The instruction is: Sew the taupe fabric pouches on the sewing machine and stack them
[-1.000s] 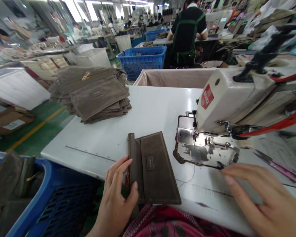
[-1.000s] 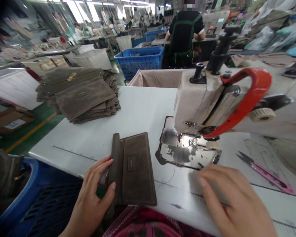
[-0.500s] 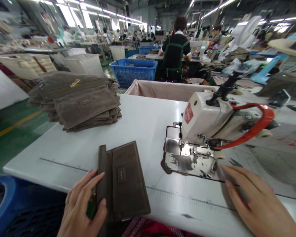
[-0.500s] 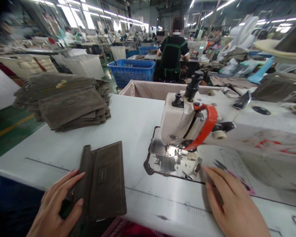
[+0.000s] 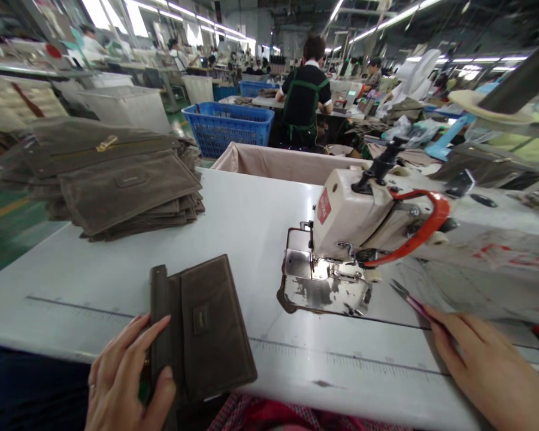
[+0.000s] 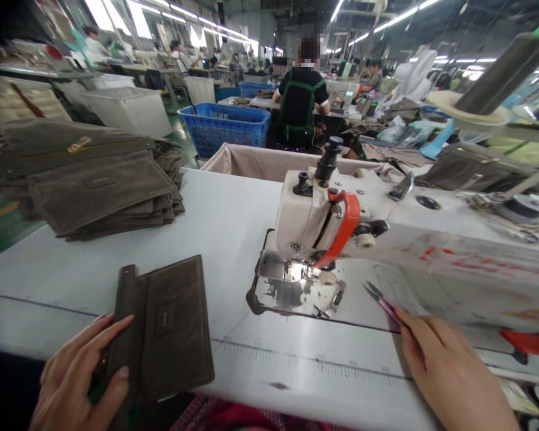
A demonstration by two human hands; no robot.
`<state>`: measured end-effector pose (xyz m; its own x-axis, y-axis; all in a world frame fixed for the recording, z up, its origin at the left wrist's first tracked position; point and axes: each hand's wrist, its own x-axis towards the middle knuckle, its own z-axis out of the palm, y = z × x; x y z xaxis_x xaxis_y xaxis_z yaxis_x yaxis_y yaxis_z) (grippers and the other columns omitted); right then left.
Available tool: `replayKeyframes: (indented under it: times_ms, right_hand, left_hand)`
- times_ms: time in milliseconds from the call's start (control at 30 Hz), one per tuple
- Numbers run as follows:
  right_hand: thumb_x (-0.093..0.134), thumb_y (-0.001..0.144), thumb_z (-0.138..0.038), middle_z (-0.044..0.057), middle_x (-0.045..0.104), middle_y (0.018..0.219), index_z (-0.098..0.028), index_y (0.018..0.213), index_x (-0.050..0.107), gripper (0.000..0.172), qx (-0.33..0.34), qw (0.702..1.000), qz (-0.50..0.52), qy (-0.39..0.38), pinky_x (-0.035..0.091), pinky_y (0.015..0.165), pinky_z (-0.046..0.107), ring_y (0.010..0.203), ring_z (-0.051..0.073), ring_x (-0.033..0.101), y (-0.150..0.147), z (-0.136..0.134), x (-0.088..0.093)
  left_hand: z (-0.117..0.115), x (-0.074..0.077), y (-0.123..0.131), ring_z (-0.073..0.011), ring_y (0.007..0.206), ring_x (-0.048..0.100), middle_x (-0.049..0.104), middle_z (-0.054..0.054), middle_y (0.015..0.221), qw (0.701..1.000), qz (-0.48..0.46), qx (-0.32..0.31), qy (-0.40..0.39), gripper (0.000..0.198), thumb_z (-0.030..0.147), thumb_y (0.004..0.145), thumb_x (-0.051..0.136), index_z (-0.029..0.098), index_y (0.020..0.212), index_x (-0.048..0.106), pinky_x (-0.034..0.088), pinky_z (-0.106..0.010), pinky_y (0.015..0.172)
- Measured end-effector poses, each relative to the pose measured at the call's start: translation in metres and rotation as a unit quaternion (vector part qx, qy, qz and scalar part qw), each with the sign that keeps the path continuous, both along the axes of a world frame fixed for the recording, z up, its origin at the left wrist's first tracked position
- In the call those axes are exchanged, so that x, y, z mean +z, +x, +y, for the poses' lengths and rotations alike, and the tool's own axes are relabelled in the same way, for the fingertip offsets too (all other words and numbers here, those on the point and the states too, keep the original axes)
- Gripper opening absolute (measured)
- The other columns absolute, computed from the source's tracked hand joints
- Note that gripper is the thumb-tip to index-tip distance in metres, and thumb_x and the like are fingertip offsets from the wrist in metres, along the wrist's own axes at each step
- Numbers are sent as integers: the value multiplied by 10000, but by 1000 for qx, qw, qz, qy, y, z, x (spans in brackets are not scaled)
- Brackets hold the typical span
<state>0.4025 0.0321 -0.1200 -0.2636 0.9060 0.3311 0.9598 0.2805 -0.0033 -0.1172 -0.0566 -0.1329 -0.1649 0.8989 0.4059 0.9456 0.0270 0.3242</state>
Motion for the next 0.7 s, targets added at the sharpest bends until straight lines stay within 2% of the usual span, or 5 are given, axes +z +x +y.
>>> replayKeyframes:
  times_ms: [100,200,333,500,700]
  right_hand:
    - [433,848,-369,142,630,933,-129,1085,550,358,-20,997,-81,-1,469,840,480,847,321,626,-9,14,2]
    - [399,872,-373,138,644,811,-145,1045,531,315,-104,989,-106,10,490,656,424,712,316,649,-5,25,1]
    - [438,876,-396,91,646,670,-227,1001,518,224,-180,982,-27,-43,419,421,357,464,272,608,-2,22,4]
    - [388,898,-327,66,687,946,-242,1104,529,264,-4,989,116,-86,551,647,331,796,238,694,-58,2,21]
    - [390,976,-320,71,658,1059,-234,1222,536,298,126,985,60,-100,538,808,347,931,220,652,-135,10,27]
  left_hand:
    - [-1,0,0,-351,1304,396,410,-117,1418,1000,1,4,-1,530,336,862,429,235,1380,388,278,-572,1089]
    - [-6,-2,-4,-349,1313,390,407,-122,1423,1000,1,14,0,534,336,863,423,227,1385,382,272,-567,1096]
    - [-11,-3,-6,-352,1315,387,401,-128,1430,1000,-1,22,-6,525,341,866,420,219,1376,390,283,-565,1091]
    - [-9,-2,1,-352,1319,374,410,-146,1407,999,-8,33,-5,496,332,872,404,208,1352,406,286,-571,1080]
    - [-9,0,4,-333,1331,361,410,-128,1403,999,-20,37,-7,487,320,871,406,232,1350,409,270,-550,1098]
